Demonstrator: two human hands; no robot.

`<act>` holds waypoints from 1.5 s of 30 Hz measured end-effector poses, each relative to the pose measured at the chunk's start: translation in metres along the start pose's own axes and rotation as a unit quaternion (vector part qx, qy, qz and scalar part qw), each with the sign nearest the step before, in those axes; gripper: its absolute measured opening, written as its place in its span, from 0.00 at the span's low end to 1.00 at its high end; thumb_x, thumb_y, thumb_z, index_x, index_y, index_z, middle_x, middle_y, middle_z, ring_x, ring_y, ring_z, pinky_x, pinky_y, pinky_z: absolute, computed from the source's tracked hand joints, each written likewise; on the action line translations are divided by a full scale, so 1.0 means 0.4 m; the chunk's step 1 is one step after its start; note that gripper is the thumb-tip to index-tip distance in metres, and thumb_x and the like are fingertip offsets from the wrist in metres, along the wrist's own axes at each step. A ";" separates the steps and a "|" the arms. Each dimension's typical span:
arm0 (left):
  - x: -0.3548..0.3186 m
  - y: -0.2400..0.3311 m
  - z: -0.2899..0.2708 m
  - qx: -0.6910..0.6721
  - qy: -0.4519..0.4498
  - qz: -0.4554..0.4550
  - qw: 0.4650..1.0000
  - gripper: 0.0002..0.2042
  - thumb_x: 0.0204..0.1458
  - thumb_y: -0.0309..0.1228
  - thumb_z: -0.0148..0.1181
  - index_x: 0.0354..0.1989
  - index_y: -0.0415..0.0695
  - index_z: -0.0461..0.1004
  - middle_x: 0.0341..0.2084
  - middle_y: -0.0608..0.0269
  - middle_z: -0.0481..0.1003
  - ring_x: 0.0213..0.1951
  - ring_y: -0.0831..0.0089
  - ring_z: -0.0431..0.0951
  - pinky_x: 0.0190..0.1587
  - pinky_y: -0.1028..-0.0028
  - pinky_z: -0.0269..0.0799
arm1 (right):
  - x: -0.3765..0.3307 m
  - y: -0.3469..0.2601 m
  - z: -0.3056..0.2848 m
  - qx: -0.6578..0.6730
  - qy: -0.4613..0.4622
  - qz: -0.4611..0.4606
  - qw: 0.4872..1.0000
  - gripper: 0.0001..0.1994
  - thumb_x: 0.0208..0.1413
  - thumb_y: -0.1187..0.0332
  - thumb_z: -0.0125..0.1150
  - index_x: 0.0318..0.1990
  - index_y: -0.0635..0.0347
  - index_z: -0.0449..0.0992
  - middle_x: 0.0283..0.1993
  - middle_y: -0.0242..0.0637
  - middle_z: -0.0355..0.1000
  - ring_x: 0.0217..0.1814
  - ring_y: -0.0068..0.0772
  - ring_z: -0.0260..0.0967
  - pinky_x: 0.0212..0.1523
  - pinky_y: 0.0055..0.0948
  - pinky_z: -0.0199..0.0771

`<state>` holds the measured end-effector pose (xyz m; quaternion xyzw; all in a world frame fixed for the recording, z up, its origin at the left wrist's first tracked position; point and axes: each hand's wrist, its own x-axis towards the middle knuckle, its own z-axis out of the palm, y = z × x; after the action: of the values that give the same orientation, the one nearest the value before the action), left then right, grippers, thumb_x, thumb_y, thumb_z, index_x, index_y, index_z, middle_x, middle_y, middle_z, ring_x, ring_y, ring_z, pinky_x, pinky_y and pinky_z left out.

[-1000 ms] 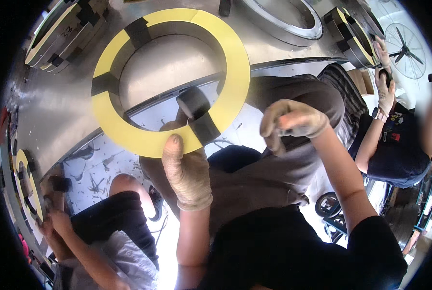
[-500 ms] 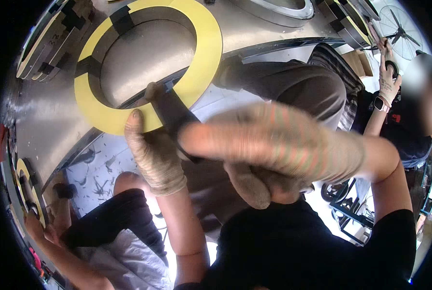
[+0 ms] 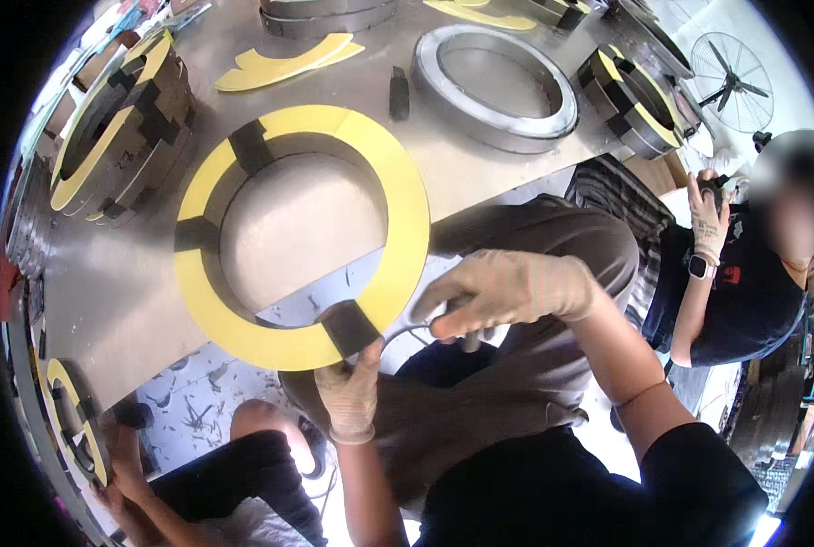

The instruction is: Applying black tape to segments on circular metal rings.

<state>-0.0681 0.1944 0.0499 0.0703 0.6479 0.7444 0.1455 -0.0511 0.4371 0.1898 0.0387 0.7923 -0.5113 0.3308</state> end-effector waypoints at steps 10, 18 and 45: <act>-0.009 -0.077 0.004 0.137 0.023 0.056 0.989 0.24 0.56 0.32 0.71 0.59 0.39 0.71 0.48 0.58 0.77 0.49 0.67 0.75 0.56 0.67 0.69 | 0.291 -0.110 -0.286 -0.545 0.326 0.131 0.761 0.15 0.63 0.65 0.53 0.46 0.63 0.83 0.46 0.47 0.81 0.49 0.48 0.81 0.46 0.43 0.80; -0.001 -0.023 -0.021 0.150 -0.051 0.055 0.986 0.21 0.57 0.38 0.70 0.53 0.39 0.74 0.41 0.58 0.79 0.44 0.67 0.77 0.50 0.67 0.71 | 0.178 -0.080 -0.212 -0.447 0.450 -0.017 0.773 0.20 0.61 0.57 0.52 0.49 0.66 0.77 0.48 0.50 0.79 0.53 0.52 0.76 0.53 0.40 0.75; 0.002 -0.127 -0.050 0.434 -0.156 -0.046 0.886 0.21 0.51 0.33 0.69 0.52 0.39 0.75 0.42 0.51 0.80 0.42 0.56 0.80 0.48 0.63 0.76 | 0.107 0.214 0.321 0.296 0.193 -0.229 0.907 0.18 0.67 0.56 0.57 0.48 0.65 0.73 0.28 0.28 0.64 0.25 0.19 0.55 0.26 0.23 0.58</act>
<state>-0.0683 0.1817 -0.0033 0.2120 0.8775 0.3612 0.2337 0.0122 0.3585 0.0652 0.0501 0.6401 -0.7665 0.0180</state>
